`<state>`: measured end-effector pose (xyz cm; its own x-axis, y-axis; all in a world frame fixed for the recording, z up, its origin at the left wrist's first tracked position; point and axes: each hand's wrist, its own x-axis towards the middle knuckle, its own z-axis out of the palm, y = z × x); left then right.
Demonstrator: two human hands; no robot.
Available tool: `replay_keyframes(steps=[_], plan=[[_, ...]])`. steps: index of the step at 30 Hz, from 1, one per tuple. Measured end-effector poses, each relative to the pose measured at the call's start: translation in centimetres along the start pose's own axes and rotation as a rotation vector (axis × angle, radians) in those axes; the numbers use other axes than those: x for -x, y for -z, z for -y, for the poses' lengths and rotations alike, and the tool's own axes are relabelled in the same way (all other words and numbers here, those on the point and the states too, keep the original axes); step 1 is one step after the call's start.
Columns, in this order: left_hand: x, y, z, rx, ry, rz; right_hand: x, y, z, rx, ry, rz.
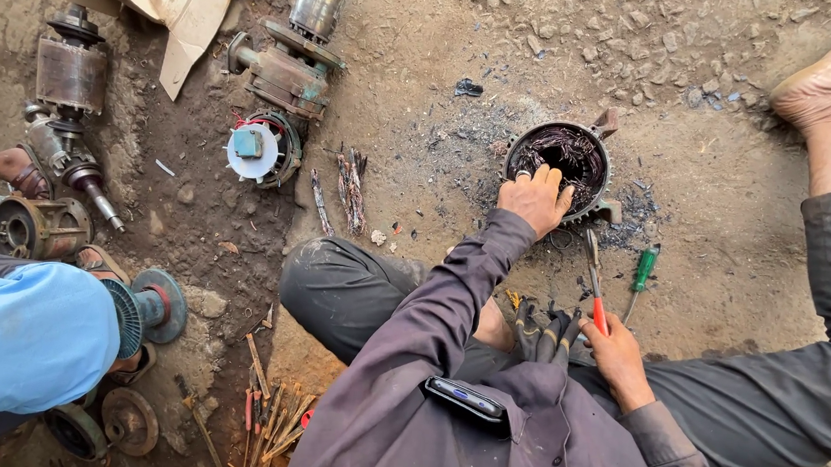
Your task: The person sits on the ground and uses pliers to pull and cut copper wires from a motor stator. They repeatedly reach into the stator, extract wire bundles, and cut them into shorter pieces, placing the cut pieces on the ground.
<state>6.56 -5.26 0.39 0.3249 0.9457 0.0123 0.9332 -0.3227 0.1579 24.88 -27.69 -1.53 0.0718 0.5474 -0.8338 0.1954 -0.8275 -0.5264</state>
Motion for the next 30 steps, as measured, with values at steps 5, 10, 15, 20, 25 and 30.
replay_keyframes(steps=[5, 10, 15, 20, 25, 30], plan=[[0.1, -0.2, 0.5, 0.044, -0.095, -0.119, -0.1, -0.1, 0.1, -0.012, -0.015, -0.014], [-0.7, 0.2, 0.5, 0.062, -0.070, -0.070, 0.0, 0.1, 0.4, 0.025, -0.007, 0.005], [-1.2, 0.6, -0.2, 0.059, 0.005, 0.015, 0.2, 0.1, 0.6, 0.016, -0.022, 0.008], [-2.5, 1.3, -0.8, 0.331, 0.209, 0.142, 0.0, 0.1, 0.4, 0.018, -0.021, 0.014], [-3.3, 2.5, -0.1, 0.501, 0.358, 0.306, -0.1, 0.1, 0.6, -0.024, -0.041, 0.016], [-1.7, 2.5, 0.5, 0.477, 0.329, 0.209, 0.0, 0.1, 0.6, -0.021, -0.058, 0.013]])
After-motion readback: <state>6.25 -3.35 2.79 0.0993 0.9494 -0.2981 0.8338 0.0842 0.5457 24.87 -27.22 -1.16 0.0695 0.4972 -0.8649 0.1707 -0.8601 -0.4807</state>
